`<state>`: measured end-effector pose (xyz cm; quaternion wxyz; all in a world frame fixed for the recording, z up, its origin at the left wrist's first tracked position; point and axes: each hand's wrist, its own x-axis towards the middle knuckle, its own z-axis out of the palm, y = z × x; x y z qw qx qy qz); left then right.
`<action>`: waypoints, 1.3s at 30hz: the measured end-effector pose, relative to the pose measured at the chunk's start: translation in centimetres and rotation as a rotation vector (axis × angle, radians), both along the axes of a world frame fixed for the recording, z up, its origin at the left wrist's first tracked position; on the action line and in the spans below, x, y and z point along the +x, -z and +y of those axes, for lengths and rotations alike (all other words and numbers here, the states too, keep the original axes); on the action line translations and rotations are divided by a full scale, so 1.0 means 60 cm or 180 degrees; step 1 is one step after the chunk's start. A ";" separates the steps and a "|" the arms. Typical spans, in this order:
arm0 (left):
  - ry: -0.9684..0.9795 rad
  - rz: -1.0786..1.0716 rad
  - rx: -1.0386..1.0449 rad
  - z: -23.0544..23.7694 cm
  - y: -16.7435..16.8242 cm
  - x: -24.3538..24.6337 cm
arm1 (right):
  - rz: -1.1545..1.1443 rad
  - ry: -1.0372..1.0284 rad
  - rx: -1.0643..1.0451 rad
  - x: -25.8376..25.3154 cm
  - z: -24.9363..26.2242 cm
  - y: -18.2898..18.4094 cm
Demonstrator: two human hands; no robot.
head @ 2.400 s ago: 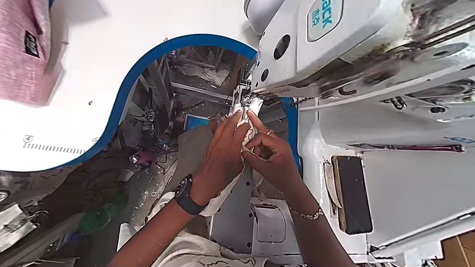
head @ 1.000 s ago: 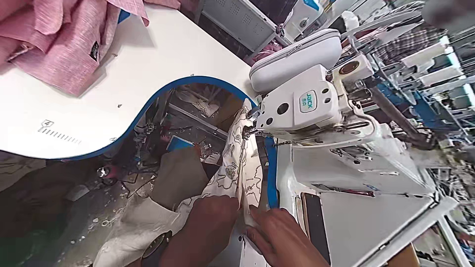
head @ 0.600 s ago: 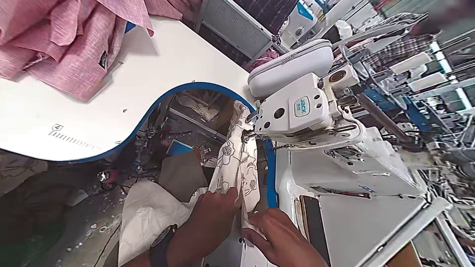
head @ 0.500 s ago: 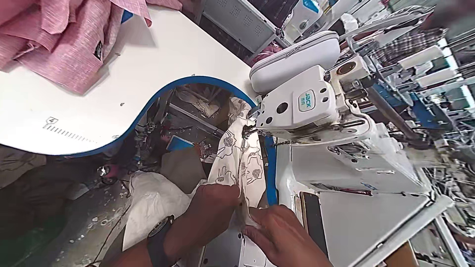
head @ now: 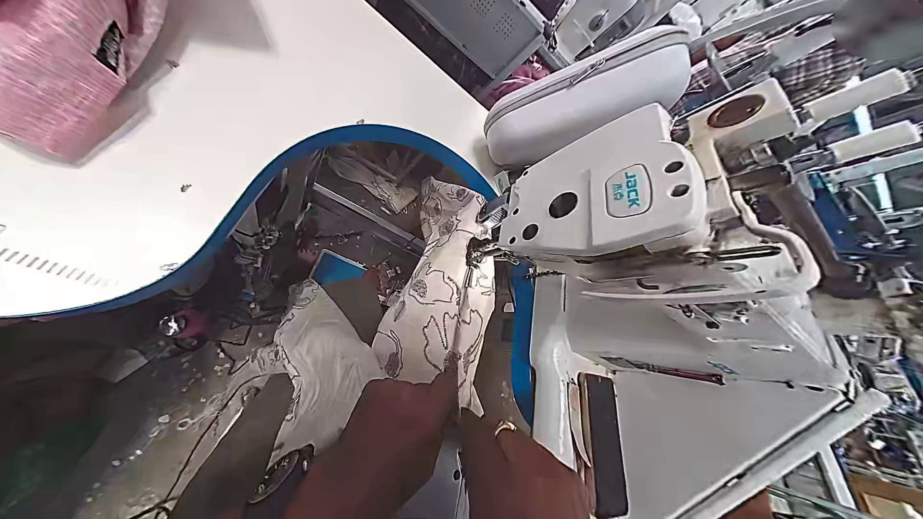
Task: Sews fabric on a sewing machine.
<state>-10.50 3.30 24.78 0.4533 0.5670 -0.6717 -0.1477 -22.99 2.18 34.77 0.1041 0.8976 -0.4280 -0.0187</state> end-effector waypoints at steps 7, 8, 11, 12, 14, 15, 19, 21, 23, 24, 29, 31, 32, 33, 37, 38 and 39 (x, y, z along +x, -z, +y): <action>-0.0343 0.0456 -0.0064 -0.019 0.010 -0.013 | -0.0083 0.0441 -0.0570 0.034 -0.014 0.042; -0.0343 0.0532 -0.0077 -0.027 0.013 -0.015 | -0.0083 0.0457 -0.0620 0.037 -0.021 0.044; -0.0310 0.0768 -0.0067 -0.055 0.021 -0.019 | -0.0203 0.0470 -0.0767 0.044 -0.049 0.054; -0.0302 0.0861 0.0030 -0.063 0.019 -0.020 | -0.0340 0.0490 -0.0750 0.043 -0.061 0.058; -0.0286 0.1043 0.0486 -0.070 0.006 -0.011 | -0.0609 0.0685 -0.0407 0.034 -0.080 0.058; -0.0216 0.1175 0.0848 -0.066 -0.005 0.004 | -0.0653 0.0847 -0.0093 0.022 -0.082 0.051; 0.0792 0.1226 0.2024 -0.085 0.024 0.121 | -0.0572 0.1203 0.1682 -0.063 -0.099 0.055; 0.1152 0.1174 0.1790 -0.143 0.060 0.180 | -0.0829 0.0867 0.2583 -0.106 -0.127 0.086; 0.1277 0.1097 0.1083 -0.176 0.028 0.200 | -0.1008 0.0460 0.2360 -0.114 -0.119 0.067; 0.1388 0.0952 0.0775 -0.184 -0.009 0.197 | -0.1049 0.0216 0.1811 -0.102 -0.109 0.038; 0.1401 -0.0550 0.1293 -0.095 -0.042 0.133 | -0.2075 -0.0060 0.1696 -0.128 -0.032 0.070; 0.0847 -0.0265 0.0920 -0.064 -0.006 0.130 | -0.2677 0.0253 0.1896 -0.149 -0.028 0.109; 0.0541 -0.0106 0.0607 -0.051 0.006 0.118 | -0.2597 0.0371 0.1601 -0.146 -0.026 0.097; 0.0272 -0.0058 0.0317 -0.036 0.015 0.103 | -0.2261 0.0478 0.1128 -0.139 -0.016 0.067; -0.0149 -0.0273 -0.0360 -0.026 0.007 0.079 | -0.0821 0.0606 0.0215 -0.086 0.019 -0.007; -0.0023 -0.0281 -0.0422 -0.025 0.004 0.070 | -0.0761 0.0550 0.0257 -0.073 0.022 0.005; 0.0161 -0.0228 -0.0445 -0.021 0.008 0.053 | -0.0747 0.0420 0.0251 -0.059 0.023 0.017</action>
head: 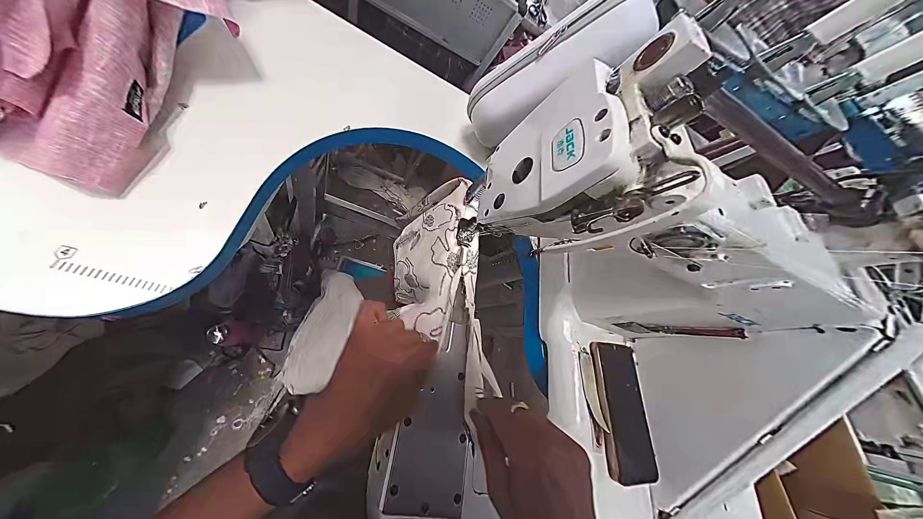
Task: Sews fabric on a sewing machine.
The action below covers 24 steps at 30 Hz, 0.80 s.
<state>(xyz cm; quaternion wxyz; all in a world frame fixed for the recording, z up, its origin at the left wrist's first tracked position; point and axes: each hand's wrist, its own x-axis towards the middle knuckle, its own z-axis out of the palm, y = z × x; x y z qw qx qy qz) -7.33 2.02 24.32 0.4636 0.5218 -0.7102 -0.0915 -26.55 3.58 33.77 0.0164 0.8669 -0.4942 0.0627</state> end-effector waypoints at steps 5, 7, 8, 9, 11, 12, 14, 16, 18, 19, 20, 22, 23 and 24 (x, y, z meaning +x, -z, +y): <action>0.1715 0.1242 0.0956 -0.028 0.027 0.009 | 0.0081 -0.0681 -0.0288 0.059 -0.033 0.032; 0.2398 0.1944 0.1399 -0.068 0.034 0.028 | 0.0043 -0.0771 -0.0191 0.065 -0.057 0.030; 0.2640 0.2278 0.1702 -0.085 0.037 0.034 | 0.0060 -0.0771 -0.0129 0.069 -0.065 0.029; 0.2780 0.2520 0.2000 -0.099 0.039 0.039 | 0.0097 -0.0744 -0.0071 0.074 -0.072 0.029; 0.2851 0.2717 0.2237 -0.119 0.044 0.041 | 0.0175 -0.0660 -0.0030 0.083 -0.083 0.031; 0.2842 0.2739 0.2205 -0.125 0.045 0.040 | 0.0168 -0.0624 -0.0079 0.086 -0.089 0.032; 0.2743 0.2768 0.2087 -0.132 0.047 0.031 | 0.0093 -0.0549 -0.0262 0.087 -0.100 0.039; 0.2453 0.2889 0.1941 -0.130 0.044 0.020 | 0.0022 -0.0451 -0.0414 0.088 -0.111 0.044; 0.1978 0.3107 0.1884 -0.107 0.030 0.012 | 0.0044 -0.0195 -0.0088 0.079 -0.108 0.031; 0.1701 0.3034 0.1924 -0.087 0.019 0.013 | 0.0082 -0.0032 0.0251 0.066 -0.100 0.015; 0.1388 0.2806 0.1980 -0.065 0.013 0.017 | 0.0176 0.0120 0.0599 0.047 -0.091 -0.001; 0.0912 0.2194 0.2087 -0.033 0.019 0.046 | 0.0448 0.0324 0.1377 -0.003 -0.079 -0.007; 0.0811 0.1779 0.2122 -0.038 0.028 0.076 | 0.0589 0.0450 0.1900 -0.025 -0.087 0.007; 0.0721 0.1347 0.2125 -0.053 0.035 0.109 | 0.0666 0.0551 0.2345 -0.047 -0.102 0.029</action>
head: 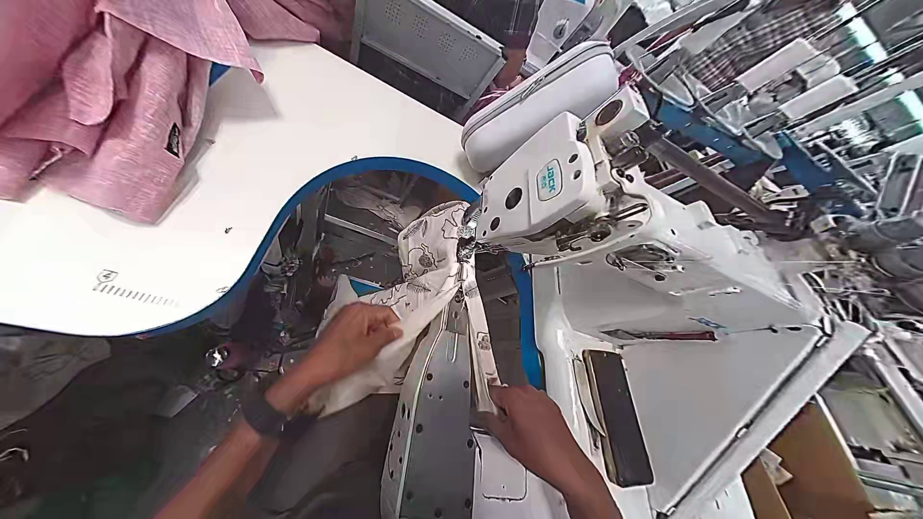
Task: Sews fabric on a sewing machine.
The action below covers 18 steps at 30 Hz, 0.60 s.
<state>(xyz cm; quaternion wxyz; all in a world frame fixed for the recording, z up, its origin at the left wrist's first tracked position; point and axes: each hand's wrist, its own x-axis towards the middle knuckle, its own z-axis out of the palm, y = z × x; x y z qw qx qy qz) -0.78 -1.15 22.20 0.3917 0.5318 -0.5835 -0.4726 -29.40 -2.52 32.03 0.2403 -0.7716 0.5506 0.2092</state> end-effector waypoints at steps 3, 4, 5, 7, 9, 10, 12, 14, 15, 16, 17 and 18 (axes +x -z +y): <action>-0.0151 -0.0872 -0.0918 -0.047 -0.024 0.055 | -0.0297 -0.0079 -0.0192 -0.033 0.000 0.014; -0.0109 -0.1073 -0.1401 -0.056 -0.063 0.054 | -0.0503 -0.0465 -0.0824 -0.020 0.014 -0.015; 0.0131 -0.1271 -0.1621 -0.046 -0.101 0.041 | -0.0674 -0.0889 -0.1470 -0.008 0.046 -0.036; 0.0998 -0.1699 -0.1221 -0.014 -0.151 0.003 | -0.0859 -0.1228 -0.1776 0.003 0.098 -0.056; 0.1248 -0.1819 -0.0576 -0.002 -0.143 -0.001 | -0.0845 -0.0955 -0.1090 -0.016 0.098 -0.040; 0.0984 -0.1787 -0.0590 0.009 -0.118 0.007 | -0.0627 -0.0609 -0.0907 -0.034 0.093 -0.028; 0.0265 -0.1777 -0.1012 0.053 -0.088 -0.001 | -0.0219 -0.0154 -0.1018 -0.057 0.087 -0.030; -0.0510 -0.1826 -0.1768 0.100 -0.068 -0.070 | -0.0233 -0.0480 -0.1262 -0.038 0.107 -0.074; -0.0741 -0.1761 -0.1924 0.113 -0.060 -0.109 | -0.0373 -0.0860 -0.1448 -0.009 0.125 -0.089; -0.0876 -0.1682 -0.1984 0.119 -0.051 -0.140 | -0.0535 -0.1158 -0.1523 0.026 0.142 -0.089; -0.0909 -0.1581 -0.1953 0.129 -0.045 -0.162 | -0.0657 -0.1358 -0.1454 0.052 0.162 -0.078; -0.0938 -0.1503 -0.1952 0.124 -0.039 -0.166 | -0.0729 -0.1462 -0.1350 0.072 0.165 -0.062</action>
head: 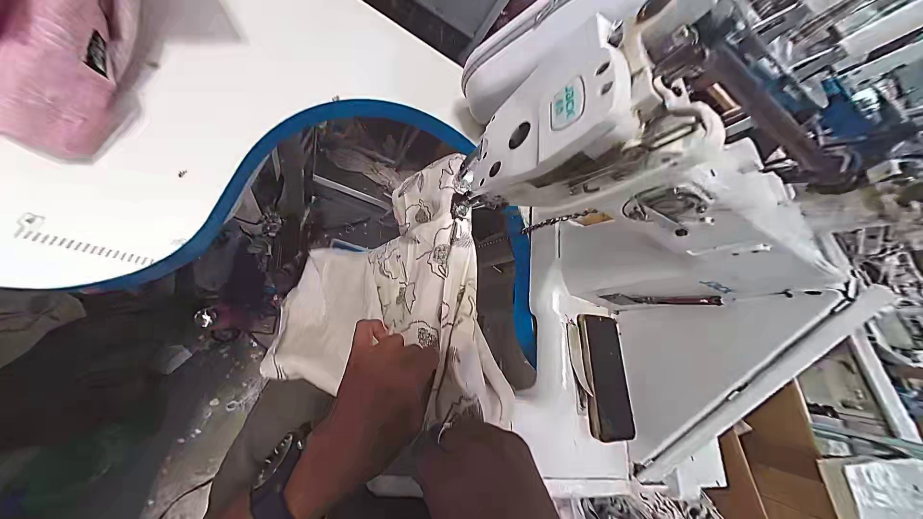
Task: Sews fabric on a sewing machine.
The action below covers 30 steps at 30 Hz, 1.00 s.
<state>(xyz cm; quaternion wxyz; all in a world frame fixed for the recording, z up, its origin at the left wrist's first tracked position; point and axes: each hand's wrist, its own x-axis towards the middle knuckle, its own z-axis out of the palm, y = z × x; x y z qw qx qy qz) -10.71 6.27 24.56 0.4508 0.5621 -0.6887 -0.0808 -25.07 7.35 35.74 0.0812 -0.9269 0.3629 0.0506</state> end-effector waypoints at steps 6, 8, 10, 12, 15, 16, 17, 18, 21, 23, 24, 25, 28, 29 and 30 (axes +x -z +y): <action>0.0291 0.0438 0.0382 -0.050 -0.002 0.021 | 0.0304 0.0220 0.0684 0.015 -0.042 -0.034; 0.0364 0.0307 0.0563 -0.055 -0.011 0.033 | 0.0317 0.0259 0.0671 0.015 -0.050 -0.025; 0.0439 0.0309 0.0628 -0.062 -0.008 0.043 | 0.0436 0.0401 0.0647 0.021 -0.050 -0.017; 0.0452 0.0353 0.0556 -0.064 -0.006 0.042 | 0.0485 0.0429 0.0601 0.028 -0.048 -0.024; 0.0009 0.0241 0.0262 -0.071 -0.009 0.029 | 0.0341 0.0340 0.0484 0.029 -0.060 -0.023; -0.0113 0.0283 0.0243 -0.074 -0.009 0.026 | 0.0342 0.0386 0.0432 0.031 -0.062 -0.018; -0.0181 0.0330 0.0241 -0.078 -0.008 0.025 | 0.0349 0.0461 0.0392 0.033 -0.064 -0.012; -0.0212 0.0393 0.0257 -0.085 -0.006 0.024 | 0.0344 0.0521 0.0345 0.036 -0.067 -0.007; -0.0078 0.0743 0.0723 -0.109 -0.015 0.031 | 0.0198 0.0653 0.0187 0.034 -0.082 0.004; 0.0453 0.1155 0.1667 -0.124 -0.026 0.070 | 0.0159 0.0817 0.0260 0.018 -0.084 -0.007; 0.0749 0.1418 0.2087 -0.137 -0.019 0.095 | 0.0146 0.0865 0.0343 0.003 -0.085 -0.014; 0.1085 0.1711 0.2419 -0.154 -0.002 0.118 | 0.0110 0.0866 0.0426 -0.015 -0.087 -0.014; 0.1677 0.2314 0.2768 -0.213 0.039 0.167 | -0.0064 0.0769 0.0490 -0.069 -0.105 0.025; 0.1659 0.2295 0.2471 -0.230 0.035 0.174 | -0.0119 0.0729 0.0303 -0.077 -0.107 0.034; 0.1722 0.2210 0.2026 -0.248 0.021 0.182 | -0.0177 0.0708 0.0112 -0.078 -0.108 0.028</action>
